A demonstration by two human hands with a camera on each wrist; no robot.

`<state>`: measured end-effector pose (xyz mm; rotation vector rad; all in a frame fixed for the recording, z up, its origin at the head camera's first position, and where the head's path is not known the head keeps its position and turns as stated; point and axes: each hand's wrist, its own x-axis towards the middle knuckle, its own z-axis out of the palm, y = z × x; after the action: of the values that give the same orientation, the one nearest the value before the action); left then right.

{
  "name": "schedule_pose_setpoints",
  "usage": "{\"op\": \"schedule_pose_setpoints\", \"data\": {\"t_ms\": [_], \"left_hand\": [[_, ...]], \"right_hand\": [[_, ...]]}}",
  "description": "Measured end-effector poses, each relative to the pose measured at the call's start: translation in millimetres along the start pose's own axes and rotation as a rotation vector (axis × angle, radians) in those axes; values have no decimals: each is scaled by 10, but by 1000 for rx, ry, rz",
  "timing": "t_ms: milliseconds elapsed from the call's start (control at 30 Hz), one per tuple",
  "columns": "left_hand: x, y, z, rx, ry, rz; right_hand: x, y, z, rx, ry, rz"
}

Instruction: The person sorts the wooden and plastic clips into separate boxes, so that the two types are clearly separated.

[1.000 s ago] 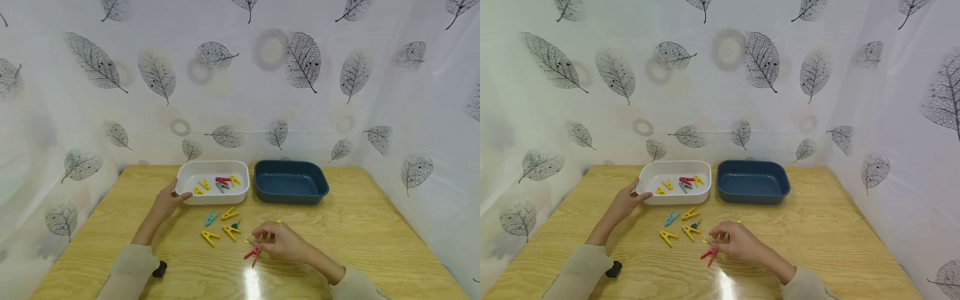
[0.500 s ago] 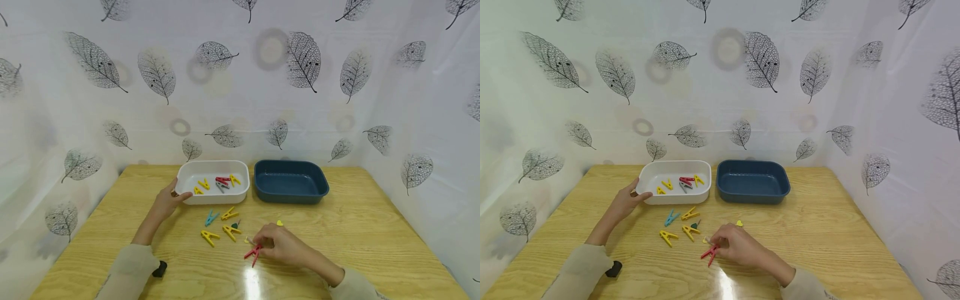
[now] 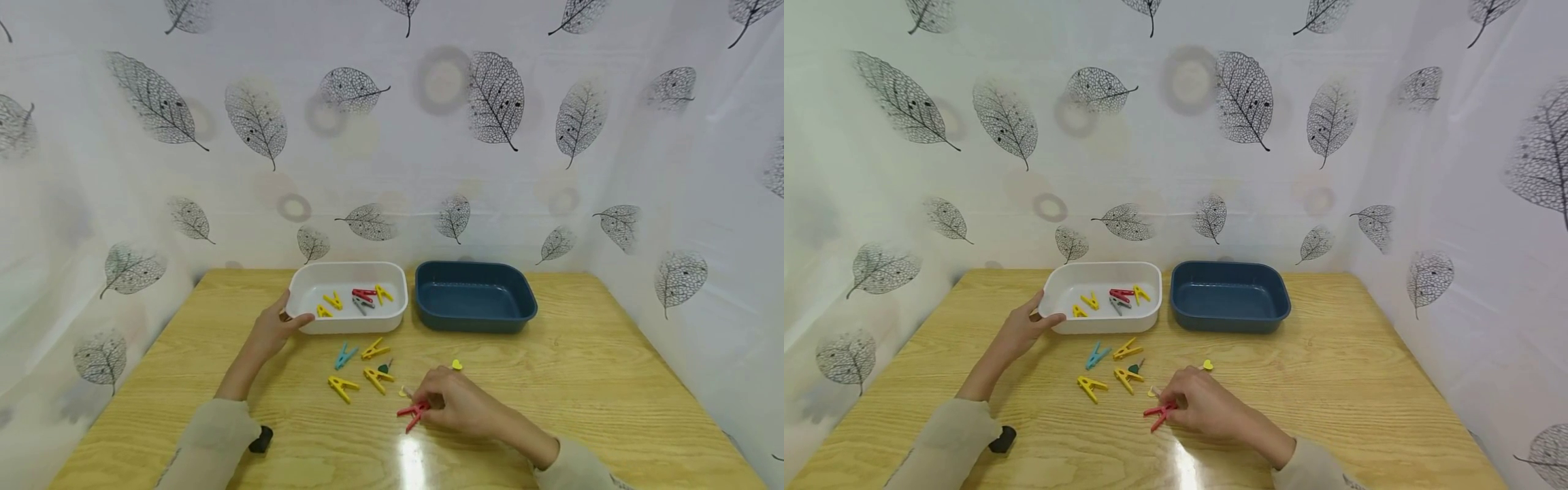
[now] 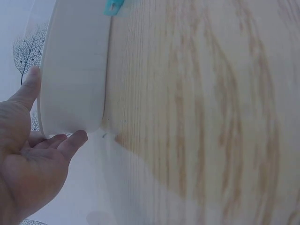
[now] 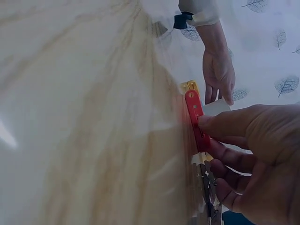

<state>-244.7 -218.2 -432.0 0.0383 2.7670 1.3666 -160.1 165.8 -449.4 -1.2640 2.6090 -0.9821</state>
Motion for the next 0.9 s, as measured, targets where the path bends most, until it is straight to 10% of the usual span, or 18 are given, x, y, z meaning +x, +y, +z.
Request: {"op": "schedule_pose_setpoints", "data": {"t_ms": [900], "left_hand": [[11, -12, 0, -3, 0, 1]], "right_hand": [[4, -88, -2, -149, -61, 31]]}}
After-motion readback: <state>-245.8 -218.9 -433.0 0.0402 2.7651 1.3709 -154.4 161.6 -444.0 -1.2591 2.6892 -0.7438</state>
